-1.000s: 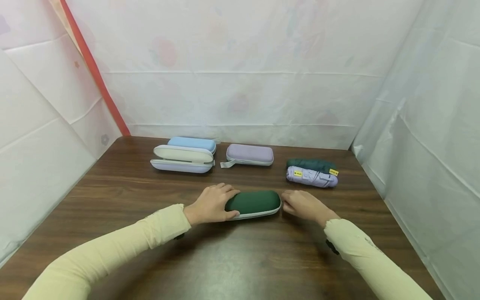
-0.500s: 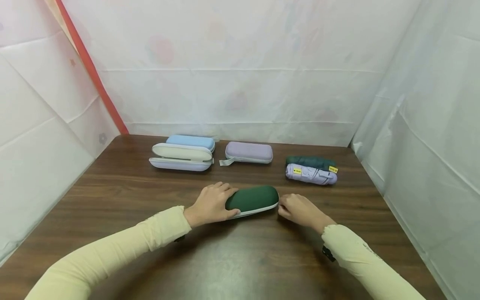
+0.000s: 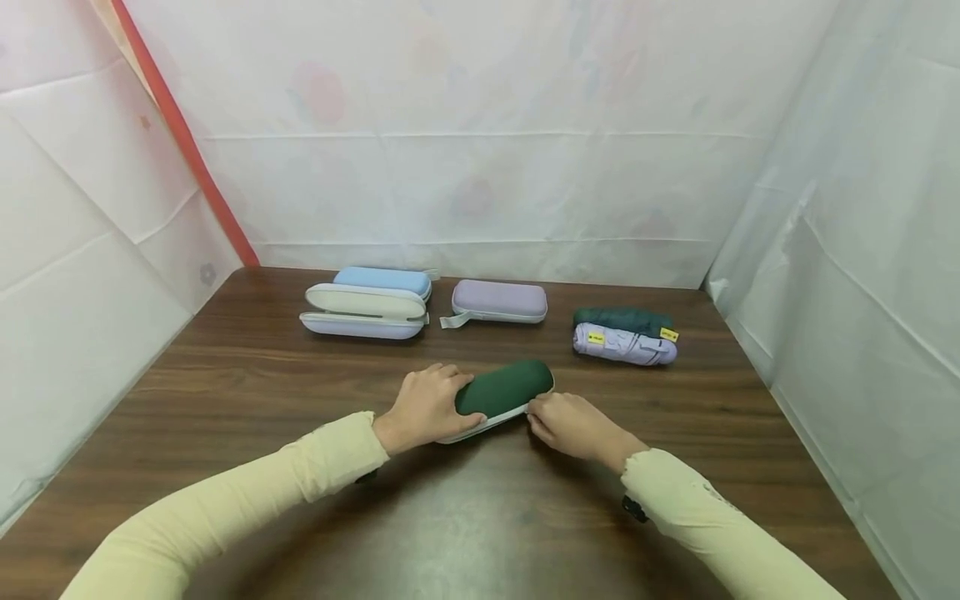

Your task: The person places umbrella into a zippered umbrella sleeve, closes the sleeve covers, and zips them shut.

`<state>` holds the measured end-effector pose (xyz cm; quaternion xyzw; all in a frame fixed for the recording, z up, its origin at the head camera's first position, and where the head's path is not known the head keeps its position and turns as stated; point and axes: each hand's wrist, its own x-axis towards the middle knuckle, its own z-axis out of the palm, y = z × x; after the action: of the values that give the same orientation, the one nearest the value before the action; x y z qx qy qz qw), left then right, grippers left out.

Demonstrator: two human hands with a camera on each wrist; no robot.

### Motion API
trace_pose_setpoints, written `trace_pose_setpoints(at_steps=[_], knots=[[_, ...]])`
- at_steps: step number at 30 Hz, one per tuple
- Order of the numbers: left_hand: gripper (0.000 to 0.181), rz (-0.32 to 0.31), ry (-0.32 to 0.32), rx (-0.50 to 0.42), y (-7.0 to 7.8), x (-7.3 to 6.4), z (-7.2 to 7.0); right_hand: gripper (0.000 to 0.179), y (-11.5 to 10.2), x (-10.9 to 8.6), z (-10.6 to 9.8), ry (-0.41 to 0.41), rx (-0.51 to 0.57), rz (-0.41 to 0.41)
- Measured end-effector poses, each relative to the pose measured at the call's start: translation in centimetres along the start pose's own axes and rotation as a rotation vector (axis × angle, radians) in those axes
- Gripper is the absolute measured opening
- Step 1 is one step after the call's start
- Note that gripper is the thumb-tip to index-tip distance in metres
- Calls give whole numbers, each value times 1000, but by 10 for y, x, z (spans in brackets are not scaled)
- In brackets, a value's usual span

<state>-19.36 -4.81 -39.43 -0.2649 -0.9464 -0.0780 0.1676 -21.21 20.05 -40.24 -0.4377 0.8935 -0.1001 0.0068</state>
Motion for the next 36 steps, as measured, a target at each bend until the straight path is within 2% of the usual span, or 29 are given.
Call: trace_pose_setpoints(at_steps=[8,11,13,16,20,22,23,26,28,30,33,36], knots=[[57,-69,10,12,5,1,3,8,-27,19,4,-51,8,-101],[59,-61,-14,21,5,4,1,8,-31,22,4,-52,14,-122],[61,-26,-42,17,4,5,-2,7,-31,23,4,-44,12,-130],[60,76,-124,-10,-2,9,-9,8,-29,24,4,-36,10,-150],[41,261,-289,-77,-13,18,-24,10,-26,24,3,-51,45,-161],[48,358,-358,-55,-17,24,-31,11,-24,24,2,-67,74,-153],[53,412,-381,-11,-18,28,-33,11,-23,24,2,-76,89,-151],[59,579,-395,180,-21,37,-35,11,-21,24,0,-91,111,-156],[57,687,-364,306,-21,43,-33,11,-20,24,0,-91,107,-168],[56,767,-335,393,-19,48,-30,11,-19,23,-1,-86,108,-178],[55,820,-326,457,-15,55,-26,12,-16,20,-2,-78,108,-178],[56,821,-365,471,-10,61,-25,12,-11,16,-3,-75,116,-169]])
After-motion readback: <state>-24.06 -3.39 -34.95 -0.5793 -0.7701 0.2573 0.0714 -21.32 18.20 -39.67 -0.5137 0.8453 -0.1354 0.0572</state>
